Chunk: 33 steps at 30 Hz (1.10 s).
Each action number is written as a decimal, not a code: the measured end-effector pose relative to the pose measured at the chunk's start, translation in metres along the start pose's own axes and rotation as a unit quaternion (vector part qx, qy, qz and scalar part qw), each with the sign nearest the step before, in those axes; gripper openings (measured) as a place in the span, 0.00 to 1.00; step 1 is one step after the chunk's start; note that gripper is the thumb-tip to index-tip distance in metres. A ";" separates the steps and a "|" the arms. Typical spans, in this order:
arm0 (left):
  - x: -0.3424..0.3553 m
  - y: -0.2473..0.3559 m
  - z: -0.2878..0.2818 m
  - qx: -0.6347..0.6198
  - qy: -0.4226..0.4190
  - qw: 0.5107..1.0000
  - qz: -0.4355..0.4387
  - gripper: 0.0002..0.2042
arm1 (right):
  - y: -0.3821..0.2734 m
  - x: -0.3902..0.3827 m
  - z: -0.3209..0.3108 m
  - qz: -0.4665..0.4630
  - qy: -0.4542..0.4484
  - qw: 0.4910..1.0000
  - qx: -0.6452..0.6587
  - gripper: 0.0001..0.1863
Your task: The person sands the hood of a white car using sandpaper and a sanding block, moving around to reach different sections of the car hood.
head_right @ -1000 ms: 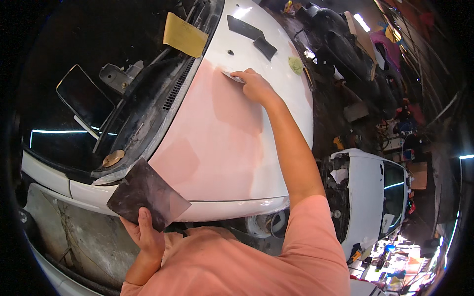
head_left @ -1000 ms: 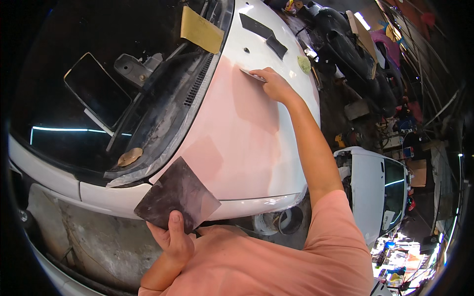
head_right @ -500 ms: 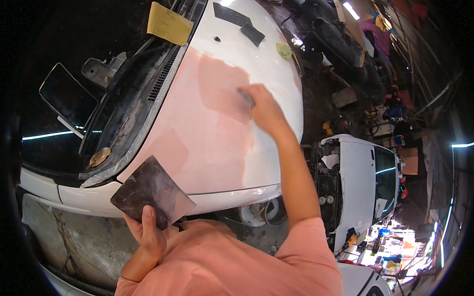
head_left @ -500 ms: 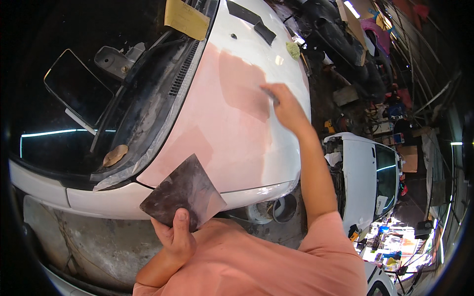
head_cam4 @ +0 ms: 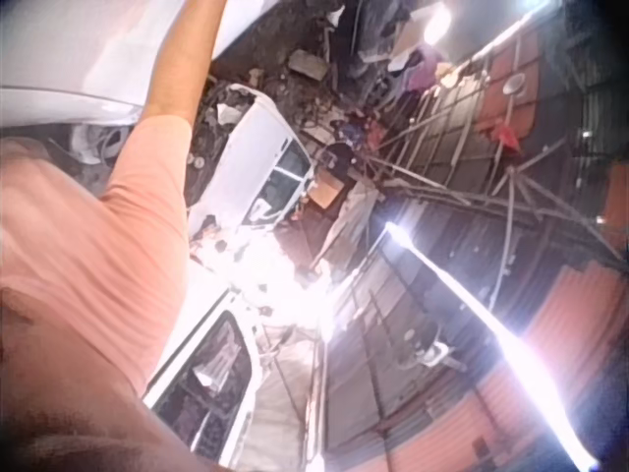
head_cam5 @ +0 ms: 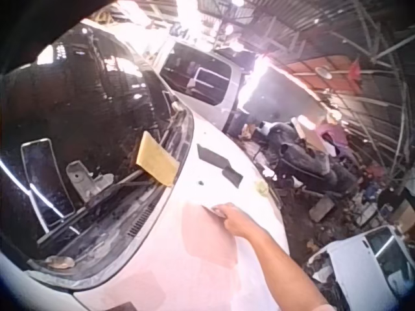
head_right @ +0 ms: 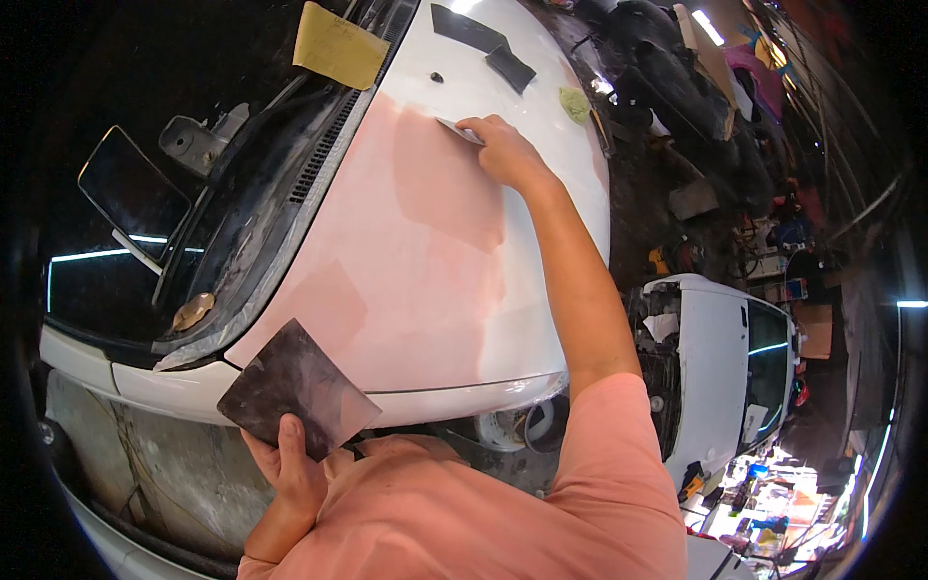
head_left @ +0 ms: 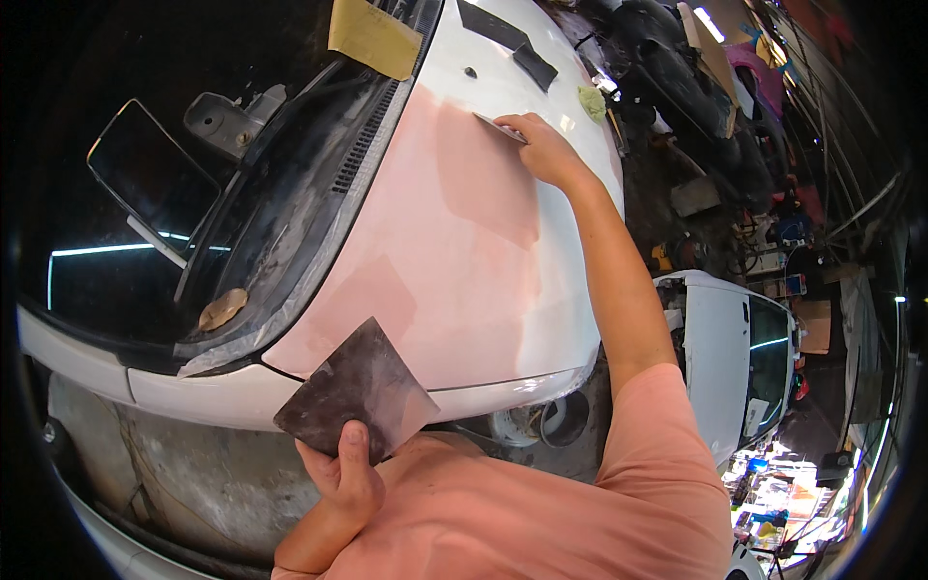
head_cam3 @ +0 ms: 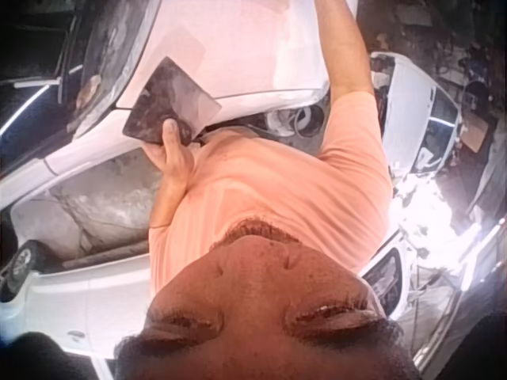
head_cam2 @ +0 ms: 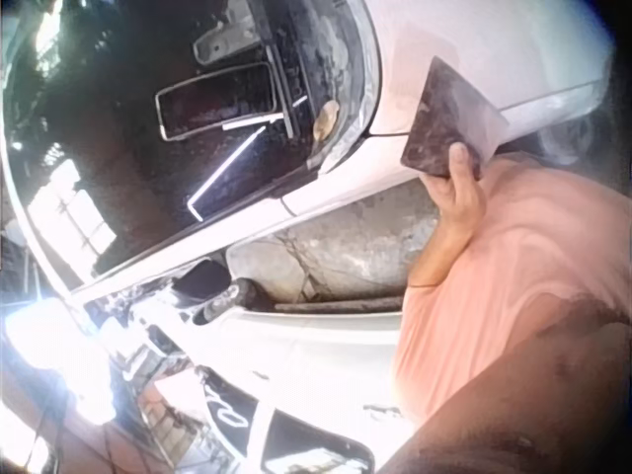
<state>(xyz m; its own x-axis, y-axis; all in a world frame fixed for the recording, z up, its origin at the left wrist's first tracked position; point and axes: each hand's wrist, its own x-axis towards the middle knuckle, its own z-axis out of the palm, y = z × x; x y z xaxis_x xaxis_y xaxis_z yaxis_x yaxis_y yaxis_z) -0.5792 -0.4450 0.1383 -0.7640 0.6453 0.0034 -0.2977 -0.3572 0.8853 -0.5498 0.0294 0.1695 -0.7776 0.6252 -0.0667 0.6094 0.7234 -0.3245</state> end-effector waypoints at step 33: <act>0.059 -0.041 0.157 -0.174 -0.010 0.956 -0.237 0.18 | -0.052 -0.302 -0.009 -0.234 0.064 0.955 0.171 0.42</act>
<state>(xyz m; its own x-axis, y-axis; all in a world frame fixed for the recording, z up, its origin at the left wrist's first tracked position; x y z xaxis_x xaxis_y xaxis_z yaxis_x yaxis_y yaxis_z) -0.5226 -0.2863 0.1754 -0.4871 0.8013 -0.3474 -0.7825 -0.2238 0.5810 -0.3453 -0.1937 0.2149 -0.9139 0.3032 0.2698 0.0967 0.8083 -0.5808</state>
